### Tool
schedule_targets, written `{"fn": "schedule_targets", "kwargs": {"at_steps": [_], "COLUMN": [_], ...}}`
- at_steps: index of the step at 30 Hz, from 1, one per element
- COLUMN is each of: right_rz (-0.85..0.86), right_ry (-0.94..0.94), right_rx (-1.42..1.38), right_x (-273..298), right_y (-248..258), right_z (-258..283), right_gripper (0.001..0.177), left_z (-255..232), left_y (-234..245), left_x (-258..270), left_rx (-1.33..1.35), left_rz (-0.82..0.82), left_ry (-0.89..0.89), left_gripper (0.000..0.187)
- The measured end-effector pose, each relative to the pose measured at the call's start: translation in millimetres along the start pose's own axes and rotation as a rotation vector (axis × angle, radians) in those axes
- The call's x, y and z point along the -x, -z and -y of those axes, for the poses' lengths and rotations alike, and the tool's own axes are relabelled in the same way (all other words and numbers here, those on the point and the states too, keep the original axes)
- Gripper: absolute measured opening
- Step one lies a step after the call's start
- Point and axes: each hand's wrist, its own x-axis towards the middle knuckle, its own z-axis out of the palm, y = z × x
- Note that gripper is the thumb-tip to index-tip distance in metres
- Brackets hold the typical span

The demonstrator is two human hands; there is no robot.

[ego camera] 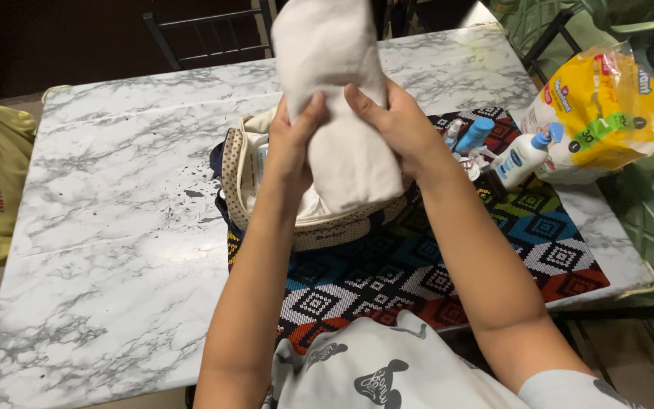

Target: The person packs a diaper bag on a table, placing diapers, a wipes pack, and a folded cloth into the bag and arranging them around bottles and containers already inside. They then zip the bag closed.

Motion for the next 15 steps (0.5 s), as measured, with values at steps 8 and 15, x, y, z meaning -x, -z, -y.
{"fn": "schedule_targets", "kwargs": {"at_steps": [8, 15], "right_rz": [-0.063, -0.055], "right_ry": [-0.056, -0.135], "right_rx": [-0.076, 0.018], "right_x": [-38, -71], "right_y": [19, 34], "right_z": [-37, -127], "right_gripper": [0.062, 0.054], "left_z": [30, 98], "left_y": [25, 65], "left_x": [-43, -41], "left_rx": [-0.138, -0.44], "left_rz": [-0.095, -0.24], "left_ry": [0.119, -0.089], "left_gripper": [0.064, 0.101]}}
